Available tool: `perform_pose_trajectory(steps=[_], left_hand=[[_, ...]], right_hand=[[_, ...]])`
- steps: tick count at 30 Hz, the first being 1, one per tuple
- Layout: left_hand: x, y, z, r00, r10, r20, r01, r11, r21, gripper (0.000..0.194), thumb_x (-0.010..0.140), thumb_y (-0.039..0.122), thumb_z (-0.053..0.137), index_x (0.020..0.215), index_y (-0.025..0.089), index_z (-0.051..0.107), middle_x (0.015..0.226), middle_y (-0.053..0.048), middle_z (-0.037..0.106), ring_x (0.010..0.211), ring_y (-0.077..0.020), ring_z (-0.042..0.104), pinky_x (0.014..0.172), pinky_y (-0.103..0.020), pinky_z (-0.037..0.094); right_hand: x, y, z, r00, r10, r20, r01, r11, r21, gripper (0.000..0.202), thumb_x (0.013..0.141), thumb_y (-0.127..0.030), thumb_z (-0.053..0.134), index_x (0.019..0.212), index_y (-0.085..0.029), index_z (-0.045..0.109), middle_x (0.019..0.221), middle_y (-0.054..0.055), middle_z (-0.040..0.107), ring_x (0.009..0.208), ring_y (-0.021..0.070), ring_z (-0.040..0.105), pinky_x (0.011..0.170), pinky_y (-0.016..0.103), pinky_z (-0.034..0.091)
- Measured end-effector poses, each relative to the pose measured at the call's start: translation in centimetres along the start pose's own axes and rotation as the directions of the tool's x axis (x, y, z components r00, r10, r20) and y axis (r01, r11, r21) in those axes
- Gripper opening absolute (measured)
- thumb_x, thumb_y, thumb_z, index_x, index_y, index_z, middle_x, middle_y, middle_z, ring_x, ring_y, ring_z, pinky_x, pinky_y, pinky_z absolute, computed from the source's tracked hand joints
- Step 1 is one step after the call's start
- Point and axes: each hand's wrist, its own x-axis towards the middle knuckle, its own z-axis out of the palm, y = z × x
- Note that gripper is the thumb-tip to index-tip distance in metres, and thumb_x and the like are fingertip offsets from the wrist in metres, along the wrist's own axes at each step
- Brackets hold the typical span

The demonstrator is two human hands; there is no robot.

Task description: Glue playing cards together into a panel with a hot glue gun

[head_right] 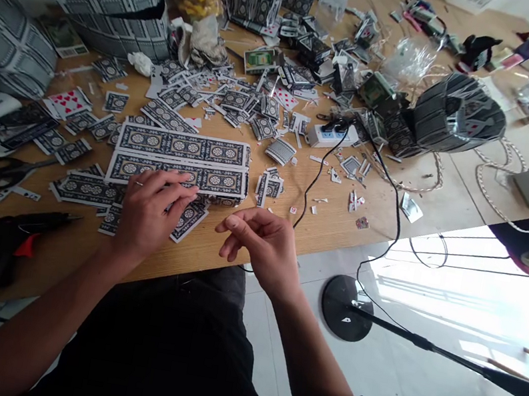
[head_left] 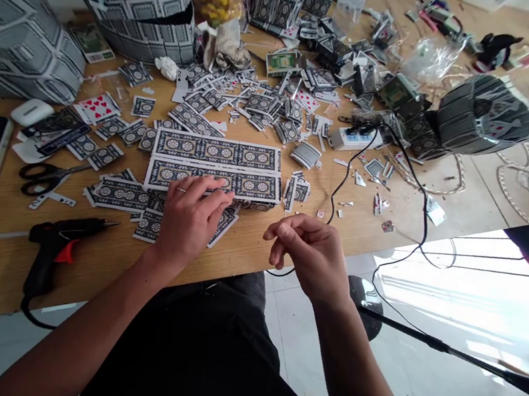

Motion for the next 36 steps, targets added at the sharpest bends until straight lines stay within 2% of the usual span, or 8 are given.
perform_pose_trajectory(steps=[6, 10, 16, 18, 21, 23, 26, 36], left_hand=[[0.0, -0.2, 0.0, 1.000, -0.004, 0.005, 0.004, 1.000, -0.026, 0.010, 0.105, 0.028, 0.071, 0.103, 0.026, 0.080, 0.120, -0.005, 0.082, 0.115, -0.0267, 0.074, 0.100, -0.045, 0.050], [0.1, -0.2, 0.0, 1.000, -0.004, -0.004, 0.004, 1.000, -0.028, 0.010, 0.105, 0.029, 0.071, 0.102, 0.026, 0.080, 0.118, -0.005, 0.083, 0.114, -0.0260, 0.075, 0.099, -0.045, 0.050], [0.1, -0.2, 0.0, 1.000, 0.012, -0.011, -0.013, 0.999, -0.037, 0.007, 0.103, 0.027, 0.073, 0.105, 0.024, 0.079, 0.118, -0.005, 0.082, 0.115, -0.0265, 0.076, 0.101, -0.045, 0.050], [0.1, -0.2, -0.1, 1.000, 0.000, 0.000, 0.000, 0.999, -0.046, 0.007, 0.104, 0.028, 0.072, 0.105, 0.024, 0.078, 0.118, -0.005, 0.083, 0.116, -0.0265, 0.076, 0.102, -0.045, 0.050], [0.1, -0.3, -0.3, 1.000, -0.007, 0.026, 0.009, 0.998, -0.064, 0.008, 0.105, 0.028, 0.070, 0.105, 0.025, 0.078, 0.120, -0.005, 0.083, 0.117, -0.0264, 0.076, 0.104, -0.046, 0.051], [0.1, -0.4, -0.4, 0.999, -0.004, 0.038, 0.007, 0.997, -0.076, 0.009, 0.106, 0.027, 0.069, 0.109, 0.025, 0.077, 0.122, -0.005, 0.083, 0.119, -0.0266, 0.077, 0.105, -0.046, 0.052], [0.1, -0.6, -0.6, 0.999, -0.021, 0.030, 0.024, 0.995, -0.095, 0.011, 0.106, 0.028, 0.069, 0.114, 0.025, 0.075, 0.123, -0.006, 0.084, 0.120, -0.0267, 0.077, 0.108, -0.046, 0.054], [0.4, -0.5, -0.7, 0.999, 0.021, 0.039, -0.020, 0.999, -0.026, 0.011, 0.106, 0.019, 0.066, 0.106, 0.023, 0.076, 0.119, -0.002, 0.086, 0.117, -0.0260, 0.079, 0.104, -0.045, 0.055]], right_hand=[[1.4, 0.8, 0.3, 0.938, -0.287, -0.197, 0.216, 0.924, -0.315, 0.037, 0.095, -0.050, 0.084, 0.077, -0.022, 0.069, 0.057, -0.004, 0.067, 0.047, 0.0103, 0.060, 0.048, 0.025, 0.049], [2.9, 1.3, 0.4, 0.928, -0.330, -0.172, 0.252, 0.897, -0.364, 0.023, 0.089, -0.036, 0.091, 0.081, -0.024, 0.073, 0.069, -0.001, 0.077, 0.063, 0.0145, 0.071, 0.060, 0.029, 0.059], [3.4, 1.6, 0.1, 0.916, -0.373, -0.146, 0.289, 0.869, -0.401, 0.016, 0.090, -0.032, 0.088, 0.092, -0.025, 0.074, 0.092, 0.001, 0.086, 0.079, 0.0195, 0.082, 0.072, 0.035, 0.068], [3.4, 1.6, 0.0, 0.905, -0.413, -0.101, 0.321, 0.821, -0.472, 0.011, 0.096, -0.031, 0.081, 0.105, -0.027, 0.076, 0.103, 0.002, 0.087, 0.092, 0.0224, 0.085, 0.082, 0.038, 0.071], [3.8, 1.5, -0.1, 0.842, -0.536, 0.058, 0.437, 0.615, -0.656, 0.021, 0.105, -0.024, 0.069, 0.123, -0.031, 0.078, 0.127, 0.003, 0.084, 0.120, 0.0242, 0.081, 0.106, 0.044, 0.066], [4.4, 1.7, 0.0, 0.791, -0.580, 0.193, 0.515, 0.461, -0.723, 0.029, 0.104, -0.023, 0.072, 0.131, -0.031, 0.078, 0.146, 0.004, 0.076, 0.136, 0.0266, 0.074, 0.119, 0.048, 0.059], [5.7, 2.6, 0.0, 0.768, -0.552, 0.324, 0.560, 0.334, -0.758, 0.040, 0.097, -0.027, 0.084, 0.136, -0.031, 0.077, 0.153, 0.006, 0.071, 0.146, 0.0307, 0.066, 0.126, 0.055, 0.051], [6.8, 4.5, -0.3, 0.715, -0.609, 0.344, 0.592, 0.265, -0.761, 0.016, 0.103, -0.026, 0.077, 0.117, -0.031, 0.085, 0.128, 0.003, 0.084, 0.136, 0.0284, 0.074, 0.125, 0.052, 0.049]])
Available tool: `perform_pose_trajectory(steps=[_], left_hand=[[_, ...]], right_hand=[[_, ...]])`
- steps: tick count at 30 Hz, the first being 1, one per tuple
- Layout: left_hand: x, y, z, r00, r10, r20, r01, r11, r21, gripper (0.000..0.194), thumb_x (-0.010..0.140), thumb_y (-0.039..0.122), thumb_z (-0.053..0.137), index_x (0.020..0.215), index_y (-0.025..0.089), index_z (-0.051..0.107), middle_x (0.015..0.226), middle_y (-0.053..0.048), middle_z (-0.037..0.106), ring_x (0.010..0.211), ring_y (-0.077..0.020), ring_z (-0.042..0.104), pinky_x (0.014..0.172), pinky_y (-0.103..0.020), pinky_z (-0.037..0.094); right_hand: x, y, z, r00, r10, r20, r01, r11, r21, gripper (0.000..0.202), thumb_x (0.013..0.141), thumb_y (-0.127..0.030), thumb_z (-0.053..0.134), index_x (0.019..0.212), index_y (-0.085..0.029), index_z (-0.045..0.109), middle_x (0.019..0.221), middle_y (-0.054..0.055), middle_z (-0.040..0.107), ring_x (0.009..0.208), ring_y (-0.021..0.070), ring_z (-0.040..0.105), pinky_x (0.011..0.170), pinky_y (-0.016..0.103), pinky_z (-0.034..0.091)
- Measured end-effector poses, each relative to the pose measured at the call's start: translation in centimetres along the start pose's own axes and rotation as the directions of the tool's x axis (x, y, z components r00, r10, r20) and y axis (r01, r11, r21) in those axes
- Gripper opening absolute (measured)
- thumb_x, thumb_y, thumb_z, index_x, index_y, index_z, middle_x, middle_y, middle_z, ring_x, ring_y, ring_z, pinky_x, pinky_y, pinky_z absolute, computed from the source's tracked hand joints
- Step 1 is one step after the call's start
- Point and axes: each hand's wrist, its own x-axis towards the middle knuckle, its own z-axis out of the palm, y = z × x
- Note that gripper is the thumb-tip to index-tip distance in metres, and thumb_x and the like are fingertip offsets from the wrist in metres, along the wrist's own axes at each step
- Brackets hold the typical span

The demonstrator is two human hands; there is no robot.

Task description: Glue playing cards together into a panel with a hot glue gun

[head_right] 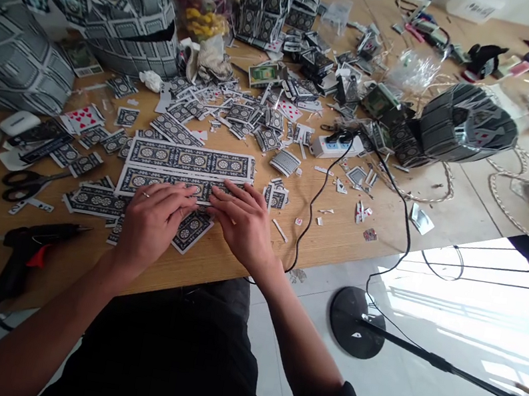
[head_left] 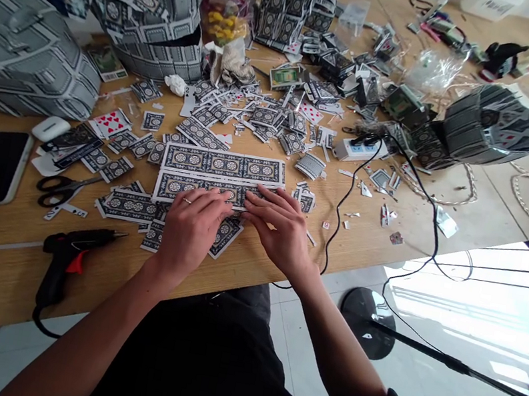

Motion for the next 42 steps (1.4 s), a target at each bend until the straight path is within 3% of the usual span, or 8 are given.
perform_pose_trajectory(steps=[13, 17, 22, 26, 29, 32, 35, 42], left_hand=[[0.6, 0.4, -0.8, 0.997, 0.012, 0.078, -0.011, 1.000, -0.006, 0.017, 0.109, 0.019, 0.059, 0.108, 0.023, 0.076, 0.125, -0.005, 0.084, 0.120, -0.0271, 0.077, 0.108, -0.048, 0.057], [0.2, 0.1, -4.3, 0.994, 0.044, 0.102, -0.039, 0.998, -0.044, 0.025, 0.110, 0.016, 0.054, 0.125, 0.022, 0.073, 0.135, -0.008, 0.080, 0.129, -0.0250, 0.073, 0.117, -0.046, 0.055], [-4.9, -1.8, -10.2, 0.966, -0.255, -0.050, 0.258, 0.964, 0.065, 0.014, 0.107, 0.031, 0.060, 0.111, 0.032, 0.073, 0.110, -0.003, 0.081, 0.105, -0.0276, 0.076, 0.100, -0.048, 0.060], [-9.7, -3.5, -13.6, 0.792, -0.582, -0.185, 0.611, 0.759, 0.225, 0.023, 0.098, 0.058, 0.061, 0.083, 0.041, 0.062, 0.086, 0.000, 0.069, 0.088, -0.0351, 0.067, 0.078, -0.058, 0.051], [-11.7, -4.3, -15.2, 0.648, -0.728, -0.224, 0.753, 0.569, 0.330, 0.039, 0.089, 0.074, 0.057, 0.077, 0.038, 0.051, 0.083, -0.001, 0.065, 0.088, -0.0372, 0.064, 0.072, -0.054, 0.046], [-12.6, -5.0, -16.2, 0.465, -0.881, -0.088, 0.793, 0.370, 0.484, 0.050, 0.084, 0.083, 0.054, 0.087, 0.033, 0.053, 0.098, -0.004, 0.073, 0.093, -0.0376, 0.069, 0.071, -0.046, 0.047], [-12.7, -5.8, -16.5, 0.302, -0.947, 0.108, 0.756, 0.307, 0.578, 0.059, 0.085, 0.083, 0.056, 0.100, 0.026, 0.059, 0.109, -0.011, 0.079, 0.098, -0.0384, 0.073, 0.072, -0.038, 0.046], [-11.9, -6.7, -16.8, 0.235, -0.947, 0.218, 0.761, 0.319, 0.565, 0.051, 0.087, 0.075, 0.063, 0.096, 0.025, 0.066, 0.094, -0.009, 0.081, 0.094, -0.0381, 0.075, 0.073, -0.035, 0.048]], right_hand=[[0.1, -0.1, -0.7, 0.995, 0.069, -0.076, -0.053, 0.980, 0.193, 0.011, 0.099, -0.025, 0.079, 0.099, -0.033, 0.087, 0.110, 0.000, 0.088, 0.117, 0.0286, 0.083, 0.120, 0.055, 0.055], [-0.5, -0.1, -2.9, 0.966, 0.172, -0.194, -0.123, 0.962, 0.242, 0.011, 0.099, -0.027, 0.080, 0.103, -0.034, 0.087, 0.106, 0.000, 0.089, 0.099, 0.0253, 0.085, 0.096, 0.046, 0.066], [-2.1, 1.1, -5.8, 0.896, 0.316, -0.312, -0.295, 0.949, 0.113, 0.007, 0.091, -0.035, 0.089, 0.098, -0.034, 0.089, 0.094, -0.001, 0.089, 0.085, 0.0265, 0.086, 0.076, 0.040, 0.067], [-2.7, 2.2, -6.3, 0.878, 0.361, -0.313, -0.333, 0.932, 0.141, 0.011, 0.084, -0.038, 0.095, 0.088, -0.030, 0.089, 0.089, 0.002, 0.088, 0.081, 0.0269, 0.086, 0.074, 0.038, 0.067], [-2.4, 2.6, -5.9, 0.856, 0.441, -0.270, -0.377, 0.890, 0.256, 0.015, 0.093, -0.040, 0.087, 0.091, -0.025, 0.087, 0.085, 0.003, 0.087, 0.077, 0.0241, 0.086, 0.073, 0.036, 0.069], [-1.9, 2.7, -5.4, 0.863, 0.464, -0.200, -0.372, 0.851, 0.370, 0.024, 0.107, -0.043, 0.070, 0.110, -0.023, 0.083, 0.095, 0.004, 0.088, 0.085, 0.0228, 0.087, 0.082, 0.038, 0.071], [-1.7, 2.7, -5.2, 0.890, 0.426, -0.162, -0.337, 0.854, 0.395, 0.029, 0.110, -0.043, 0.063, 0.126, -0.024, 0.078, 0.115, 0.006, 0.087, 0.101, 0.0239, 0.087, 0.091, 0.042, 0.072], [-1.5, 2.6, -5.3, 0.883, 0.445, -0.146, -0.381, 0.864, 0.330, 0.018, 0.096, -0.042, 0.084, 0.102, -0.025, 0.086, 0.098, 0.004, 0.088, 0.084, 0.0236, 0.085, 0.080, 0.041, 0.070]])
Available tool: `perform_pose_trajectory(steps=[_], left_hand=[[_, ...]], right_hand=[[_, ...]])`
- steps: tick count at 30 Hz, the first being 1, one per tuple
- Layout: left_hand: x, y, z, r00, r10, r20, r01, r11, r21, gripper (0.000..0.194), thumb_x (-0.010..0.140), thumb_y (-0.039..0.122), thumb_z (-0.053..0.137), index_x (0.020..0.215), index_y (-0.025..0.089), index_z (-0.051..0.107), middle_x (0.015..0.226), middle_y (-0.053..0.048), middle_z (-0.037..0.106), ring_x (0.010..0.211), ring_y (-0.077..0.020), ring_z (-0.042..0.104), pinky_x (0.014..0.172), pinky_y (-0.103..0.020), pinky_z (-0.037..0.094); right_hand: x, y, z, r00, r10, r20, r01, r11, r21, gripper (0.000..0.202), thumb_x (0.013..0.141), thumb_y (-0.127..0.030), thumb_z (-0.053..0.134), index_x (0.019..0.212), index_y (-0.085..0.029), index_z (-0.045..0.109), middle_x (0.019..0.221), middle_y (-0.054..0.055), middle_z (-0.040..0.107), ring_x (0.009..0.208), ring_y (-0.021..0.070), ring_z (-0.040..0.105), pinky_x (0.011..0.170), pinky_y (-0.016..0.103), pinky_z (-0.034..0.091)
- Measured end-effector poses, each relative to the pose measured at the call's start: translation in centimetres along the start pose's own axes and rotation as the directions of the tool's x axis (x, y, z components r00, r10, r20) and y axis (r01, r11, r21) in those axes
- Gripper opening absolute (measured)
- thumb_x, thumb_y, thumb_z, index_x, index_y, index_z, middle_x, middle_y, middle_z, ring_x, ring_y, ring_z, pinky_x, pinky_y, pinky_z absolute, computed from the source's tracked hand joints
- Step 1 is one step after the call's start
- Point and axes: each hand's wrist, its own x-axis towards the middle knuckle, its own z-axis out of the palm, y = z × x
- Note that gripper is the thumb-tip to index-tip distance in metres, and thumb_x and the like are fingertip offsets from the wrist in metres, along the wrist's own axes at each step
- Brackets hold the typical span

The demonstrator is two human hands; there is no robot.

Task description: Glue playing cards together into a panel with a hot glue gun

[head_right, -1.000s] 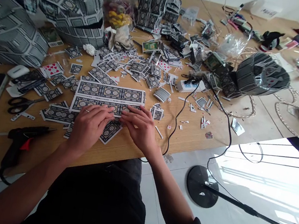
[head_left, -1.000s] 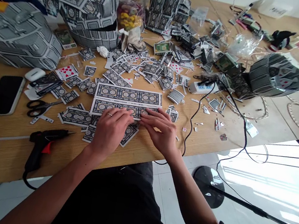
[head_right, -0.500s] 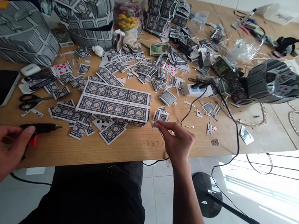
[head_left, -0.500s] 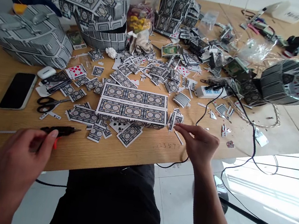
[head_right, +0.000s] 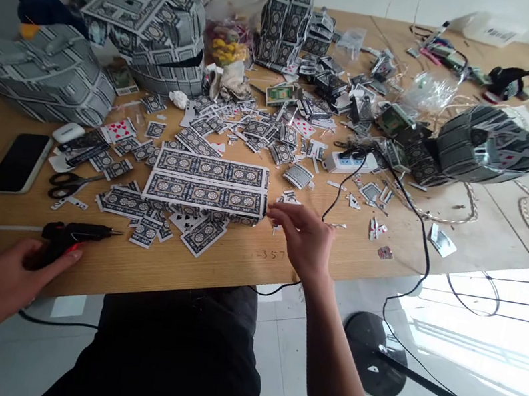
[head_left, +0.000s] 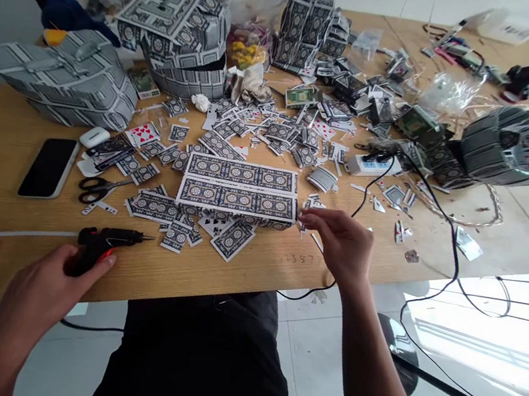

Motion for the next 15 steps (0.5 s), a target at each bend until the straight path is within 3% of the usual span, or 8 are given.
perform_pose_trajectory(steps=[2, 4, 6, 8, 11, 15], left_hand=[[-0.1, -0.6, -0.1, 1.000, -0.029, 0.001, 0.029, 0.996, -0.082, 0.046, 0.085, 0.071, 0.066, 0.094, 0.026, 0.067, 0.085, -0.005, 0.081, 0.090, -0.0357, 0.075, 0.071, -0.034, 0.049], [-0.5, -1.3, 0.0, 0.997, -0.070, 0.018, 0.072, 0.957, -0.281, 0.042, 0.082, 0.066, 0.072, 0.095, 0.026, 0.068, 0.077, -0.001, 0.079, 0.081, -0.0309, 0.074, 0.071, -0.034, 0.052], [-1.2, -1.4, 0.2, 0.997, -0.069, 0.039, 0.079, 0.831, -0.551, 0.045, 0.076, 0.062, 0.080, 0.099, 0.026, 0.069, 0.077, 0.001, 0.080, 0.073, -0.0257, 0.073, 0.069, -0.033, 0.055], [-2.1, -0.7, 0.4, 0.998, -0.031, 0.063, 0.068, 0.646, -0.760, 0.049, 0.069, 0.057, 0.089, 0.100, 0.025, 0.068, 0.083, 0.001, 0.081, 0.069, -0.0218, 0.071, 0.063, -0.030, 0.056], [-3.4, 1.7, 0.6, 0.993, 0.023, 0.113, 0.090, 0.467, -0.880, 0.045, 0.068, 0.045, 0.092, 0.095, 0.024, 0.064, 0.083, 0.001, 0.081, 0.059, -0.0163, 0.065, 0.048, -0.024, 0.047], [-4.5, 5.8, 0.7, 0.980, 0.143, 0.139, 0.055, 0.474, -0.879, 0.037, 0.070, 0.044, 0.091, 0.086, 0.018, 0.069, 0.082, -0.005, 0.080, 0.054, -0.0145, 0.062, 0.043, -0.024, 0.043]], right_hand=[[0.1, -0.1, -0.1, 1.000, 0.030, 0.001, -0.030, 0.999, -0.013, 0.021, 0.092, -0.045, 0.088, 0.093, -0.025, 0.085, 0.088, 0.003, 0.087, 0.075, 0.0227, 0.084, 0.074, 0.038, 0.068], [0.1, 0.0, -0.1, 0.999, 0.044, 0.004, -0.044, 0.999, -0.029, 0.027, 0.092, -0.049, 0.087, 0.083, -0.024, 0.082, 0.077, 0.002, 0.085, 0.069, 0.0211, 0.082, 0.071, 0.036, 0.065], [0.1, 0.1, 0.1, 0.999, 0.043, 0.015, -0.043, 0.998, -0.036, 0.036, 0.096, -0.051, 0.082, 0.073, -0.023, 0.078, 0.071, 0.002, 0.083, 0.067, 0.0194, 0.080, 0.071, 0.034, 0.063], [-0.1, 0.4, 0.6, 1.000, 0.027, 0.001, -0.027, 0.999, -0.032, 0.040, 0.100, -0.051, 0.077, 0.071, -0.023, 0.077, 0.069, 0.002, 0.082, 0.066, 0.0182, 0.079, 0.069, 0.033, 0.062], [-0.4, 0.9, 1.8, 0.996, -0.049, -0.070, 0.046, 0.998, -0.042, 0.025, 0.102, -0.044, 0.074, 0.088, -0.025, 0.082, 0.089, 0.003, 0.086, 0.081, 0.0205, 0.082, 0.072, 0.034, 0.064], [-1.0, 1.0, 3.1, 0.977, -0.212, -0.002, 0.212, 0.976, -0.046, 0.015, 0.105, -0.030, 0.071, 0.113, -0.029, 0.083, 0.132, 0.006, 0.083, 0.127, 0.0266, 0.078, 0.109, 0.049, 0.063]])
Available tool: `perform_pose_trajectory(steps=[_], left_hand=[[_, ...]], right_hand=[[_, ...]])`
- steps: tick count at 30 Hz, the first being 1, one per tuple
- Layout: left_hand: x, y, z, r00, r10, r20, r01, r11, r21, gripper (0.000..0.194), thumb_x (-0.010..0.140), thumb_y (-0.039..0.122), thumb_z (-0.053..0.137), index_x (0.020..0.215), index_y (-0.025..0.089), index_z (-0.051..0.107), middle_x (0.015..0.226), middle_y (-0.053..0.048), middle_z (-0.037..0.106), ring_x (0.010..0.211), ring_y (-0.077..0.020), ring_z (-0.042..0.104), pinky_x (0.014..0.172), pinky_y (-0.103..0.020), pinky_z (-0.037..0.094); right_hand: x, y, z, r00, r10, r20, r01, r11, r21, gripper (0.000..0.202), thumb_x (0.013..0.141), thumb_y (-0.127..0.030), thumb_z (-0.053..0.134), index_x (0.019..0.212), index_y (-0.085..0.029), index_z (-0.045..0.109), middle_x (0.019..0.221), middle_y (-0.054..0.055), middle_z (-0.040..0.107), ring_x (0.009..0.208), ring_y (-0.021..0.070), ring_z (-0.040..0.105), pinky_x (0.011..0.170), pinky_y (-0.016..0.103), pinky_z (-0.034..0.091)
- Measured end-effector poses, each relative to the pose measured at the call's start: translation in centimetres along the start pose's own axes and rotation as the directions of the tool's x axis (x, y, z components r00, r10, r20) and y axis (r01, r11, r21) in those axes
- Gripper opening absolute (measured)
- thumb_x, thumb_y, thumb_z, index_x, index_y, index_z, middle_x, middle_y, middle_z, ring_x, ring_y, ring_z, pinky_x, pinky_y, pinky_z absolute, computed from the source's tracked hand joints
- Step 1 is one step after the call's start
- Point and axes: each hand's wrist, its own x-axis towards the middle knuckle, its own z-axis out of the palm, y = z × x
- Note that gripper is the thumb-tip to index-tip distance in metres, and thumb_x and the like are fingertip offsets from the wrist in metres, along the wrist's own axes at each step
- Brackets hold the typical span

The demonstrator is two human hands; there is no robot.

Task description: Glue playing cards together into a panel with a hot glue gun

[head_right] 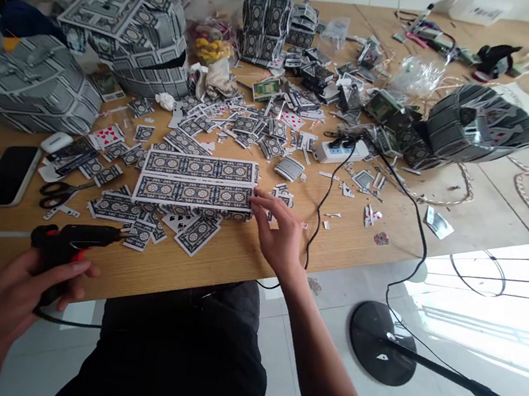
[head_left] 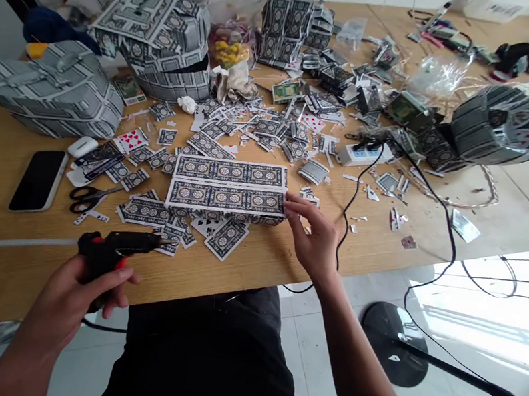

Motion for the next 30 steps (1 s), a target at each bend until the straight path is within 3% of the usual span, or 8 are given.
perform_pose_trajectory(steps=[2, 7, 9, 12, 15, 22, 30], left_hand=[[0.1, 0.8, 1.6, 0.998, 0.021, 0.060, -0.023, 0.999, 0.033, 0.037, 0.071, 0.048, 0.090, 0.082, 0.017, 0.074, 0.079, -0.007, 0.079, 0.055, -0.0145, 0.062, 0.044, -0.024, 0.044], [0.7, 2.2, 5.0, 0.963, 0.106, 0.247, -0.149, 0.975, 0.163, 0.040, 0.081, 0.057, 0.083, 0.086, 0.017, 0.082, 0.066, -0.004, 0.071, 0.056, -0.0125, 0.056, 0.050, -0.022, 0.042], [0.9, 2.4, 6.1, 0.946, 0.134, 0.294, -0.204, 0.954, 0.221, 0.042, 0.086, 0.060, 0.080, 0.085, 0.018, 0.081, 0.063, -0.002, 0.066, 0.057, -0.0122, 0.054, 0.053, -0.023, 0.043], [1.4, 2.4, 7.7, 0.927, 0.176, 0.330, -0.277, 0.916, 0.289, 0.046, 0.089, 0.066, 0.075, 0.086, 0.020, 0.078, 0.064, 0.000, 0.064, 0.056, -0.0128, 0.054, 0.053, -0.024, 0.044], [1.7, 2.4, 9.0, 0.913, 0.219, 0.345, -0.342, 0.871, 0.352, 0.048, 0.092, 0.068, 0.071, 0.086, 0.020, 0.076, 0.062, 0.001, 0.062, 0.055, -0.0134, 0.054, 0.052, -0.025, 0.042], [1.4, 3.2, 10.1, 0.858, 0.367, 0.359, -0.499, 0.759, 0.419, 0.039, 0.095, 0.058, 0.068, 0.087, 0.021, 0.076, 0.062, 0.001, 0.064, 0.061, -0.0174, 0.061, 0.064, -0.028, 0.050], [1.2, 3.3, 10.5, 0.871, 0.295, 0.393, -0.449, 0.801, 0.395, 0.043, 0.098, 0.058, 0.062, 0.079, 0.021, 0.073, 0.072, -0.003, 0.072, 0.064, -0.0182, 0.062, 0.059, -0.029, 0.046]], right_hand=[[-0.4, -0.4, 0.2, 1.000, -0.015, 0.019, 0.015, 1.000, 0.011, 0.017, 0.106, -0.026, 0.069, 0.114, -0.029, 0.083, 0.133, 0.006, 0.083, 0.129, 0.0273, 0.078, 0.115, 0.051, 0.060], [-1.4, -1.8, -0.3, 0.998, -0.057, 0.019, 0.057, 0.998, -0.011, 0.019, 0.105, -0.021, 0.070, 0.114, -0.030, 0.083, 0.117, 0.004, 0.087, 0.116, 0.0260, 0.083, 0.102, 0.044, 0.067], [-1.7, -2.1, -0.6, 0.994, -0.093, 0.052, 0.094, 0.995, -0.025, 0.020, 0.103, -0.023, 0.074, 0.120, -0.030, 0.082, 0.127, 0.006, 0.085, 0.121, 0.0267, 0.081, 0.106, 0.046, 0.066], [-2.1, -1.8, -0.6, 0.982, -0.131, 0.138, 0.138, 0.989, -0.042, 0.042, 0.096, -0.033, 0.085, 0.137, -0.031, 0.076, 0.156, 0.011, 0.069, 0.143, 0.0315, 0.069, 0.120, 0.056, 0.058], [-2.4, -1.3, -0.3, 0.971, -0.153, 0.186, 0.162, 0.986, -0.039, 0.051, 0.094, -0.036, 0.087, 0.143, -0.031, 0.072, 0.165, 0.011, 0.060, 0.152, 0.0325, 0.060, 0.124, 0.060, 0.054], [-2.7, -0.6, 0.4, 0.975, -0.151, 0.164, 0.157, 0.987, -0.027, 0.045, 0.098, -0.037, 0.083, 0.141, -0.032, 0.073, 0.163, 0.008, 0.063, 0.153, 0.0319, 0.059, 0.128, 0.059, 0.049], [-2.8, -0.4, 0.5, 0.978, -0.115, 0.171, 0.118, 0.993, -0.007, 0.045, 0.098, -0.039, 0.082, 0.141, -0.035, 0.072, 0.165, 0.005, 0.061, 0.154, 0.0314, 0.057, 0.128, 0.060, 0.050]])
